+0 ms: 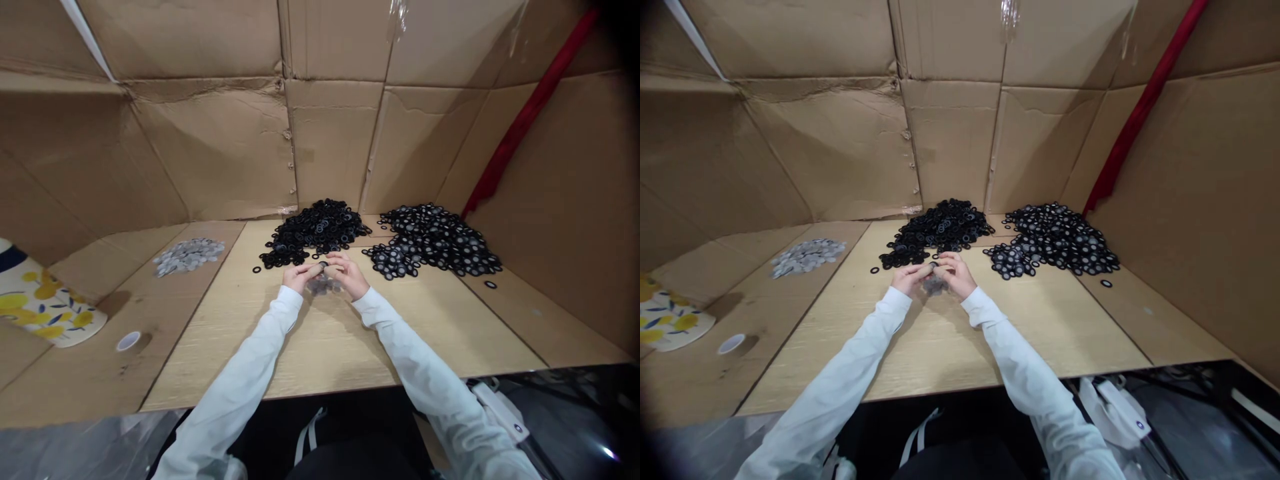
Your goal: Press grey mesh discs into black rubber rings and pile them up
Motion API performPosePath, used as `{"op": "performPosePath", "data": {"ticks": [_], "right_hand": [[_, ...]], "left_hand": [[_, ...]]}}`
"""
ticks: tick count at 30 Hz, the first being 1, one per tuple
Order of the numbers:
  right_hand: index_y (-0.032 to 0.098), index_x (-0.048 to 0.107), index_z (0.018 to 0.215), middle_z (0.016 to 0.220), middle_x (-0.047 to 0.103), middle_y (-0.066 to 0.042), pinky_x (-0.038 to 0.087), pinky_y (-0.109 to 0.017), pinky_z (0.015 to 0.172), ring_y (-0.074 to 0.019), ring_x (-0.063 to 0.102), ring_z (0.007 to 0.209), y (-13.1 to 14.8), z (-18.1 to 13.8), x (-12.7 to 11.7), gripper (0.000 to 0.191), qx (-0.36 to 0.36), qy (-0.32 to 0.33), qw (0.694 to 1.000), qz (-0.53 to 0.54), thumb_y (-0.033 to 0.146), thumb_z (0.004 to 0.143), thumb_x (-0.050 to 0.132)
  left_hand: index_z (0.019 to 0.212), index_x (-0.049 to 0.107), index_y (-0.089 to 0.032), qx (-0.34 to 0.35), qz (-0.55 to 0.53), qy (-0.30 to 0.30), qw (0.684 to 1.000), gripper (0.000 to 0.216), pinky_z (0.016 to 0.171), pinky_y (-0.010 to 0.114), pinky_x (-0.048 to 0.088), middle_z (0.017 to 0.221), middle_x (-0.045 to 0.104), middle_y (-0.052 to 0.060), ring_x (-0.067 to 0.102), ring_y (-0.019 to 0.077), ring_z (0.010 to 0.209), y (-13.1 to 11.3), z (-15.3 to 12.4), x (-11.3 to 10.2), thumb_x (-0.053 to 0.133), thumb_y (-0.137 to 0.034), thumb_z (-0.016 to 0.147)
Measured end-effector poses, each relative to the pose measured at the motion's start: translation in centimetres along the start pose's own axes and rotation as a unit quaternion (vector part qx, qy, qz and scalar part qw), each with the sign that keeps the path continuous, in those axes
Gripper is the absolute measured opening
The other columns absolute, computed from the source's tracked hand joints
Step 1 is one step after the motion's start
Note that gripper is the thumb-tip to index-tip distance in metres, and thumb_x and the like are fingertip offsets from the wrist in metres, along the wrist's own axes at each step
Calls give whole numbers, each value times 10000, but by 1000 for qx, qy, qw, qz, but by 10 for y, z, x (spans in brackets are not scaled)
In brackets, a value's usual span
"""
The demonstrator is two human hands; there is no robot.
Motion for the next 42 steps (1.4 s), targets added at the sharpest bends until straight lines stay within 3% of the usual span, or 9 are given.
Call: {"op": "performPosePath", "data": {"ticks": [4, 8, 15, 20, 26, 31, 35, 39, 42], "right_hand": [[201, 642, 730, 979, 539, -53, 335, -363, 884, -209, 446, 1031, -9, 0, 4, 229, 46, -5, 992, 118, 336, 545, 641], [179, 648, 647, 930, 573, -59, 348, -374, 865, -210, 489, 973, -14, 0, 0, 194, 86, -56, 989, 108, 308, 502, 668], [177, 629, 537, 828, 590, -47, 362, -374, 844, -194, 522, 885, -19, 0, -12, 129, 114, -111, 981, 108, 290, 487, 666], [170, 612, 516, 829, 569, -53, 372, -364, 817, -191, 511, 876, -12, -1, -9, 129, 98, -96, 988, 67, 296, 511, 637], [155, 558, 532, 873, 491, -65, 423, -304, 661, -175, 489, 829, -10, -1, -9, 197, 84, -106, 990, 27, 343, 526, 618], [164, 563, 588, 885, 416, -54, 413, -272, 622, -156, 453, 814, -10, 0, -13, 178, 61, -112, 991, -44, 336, 564, 604], [187, 580, 638, 852, 391, -42, 393, -324, 724, -171, 421, 849, 2, -2, -13, 118, -9, -100, 983, -155, 304, 626, 574], [199, 592, 668, 837, 382, -46, 341, -378, 815, -189, 396, 855, 17, -8, -10, 72, -71, -90, 957, -265, 256, 663, 547], [191, 597, 708, 869, 385, -62, 327, -399, 817, -207, 380, 877, 22, -11, -12, 114, -84, -99, 941, -313, 267, 694, 514]], "left_hand": [[573, 649, -116, -15, -66, -16, 998, 270, 630, 270, 448, 578, 627, 28, 543, 93, 505, 8, 0, 0, 753, -216, 345], [575, 644, -109, -30, -63, -6, 998, 251, 678, 289, 443, 604, 635, 40, 564, 107, 541, 9, -3, 3, 746, -204, 366], [800, 652, -134, -9, -5, 89, 996, 426, 791, 340, 415, 813, 660, 91, 598, 191, 789, 1, -7, 14, 743, -160, 385], [765, 651, -115, 29, 58, 42, 997, 394, 755, 363, 437, 743, 662, 82, 602, 193, 723, -8, -8, 9, 746, -210, 394], [688, 624, -117, 67, 87, 7, 994, 323, 670, 315, 446, 569, 618, 21, 569, 138, 563, -14, -13, 12, 730, -206, 397], [618, 551, -145, 80, 49, -33, 995, 280, 614, 264, 425, 544, 566, -23, 531, 98, 516, -12, -11, 7, 715, -181, 395], [597, 515, -154, 102, 45, -47, 993, 290, 613, 250, 422, 559, 555, -29, 532, 93, 535, -15, -10, 3, 716, -183, 390], [605, 531, -152, 107, 92, -15, 990, 277, 658, 280, 436, 565, 582, -7, 562, 122, 580, -19, -14, 7, 721, -213, 413], [667, 580, -139, 86, 99, 42, 991, 314, 732, 323, 439, 674, 633, 46, 591, 163, 682, -18, -17, 14, 732, -227, 407]]}}
Point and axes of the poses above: each hand's wrist, its own z-axis towards the middle knuckle, its own x-axis out of the palm, y = z × x, the point moved 7 cm from there along z, towards the middle knuckle
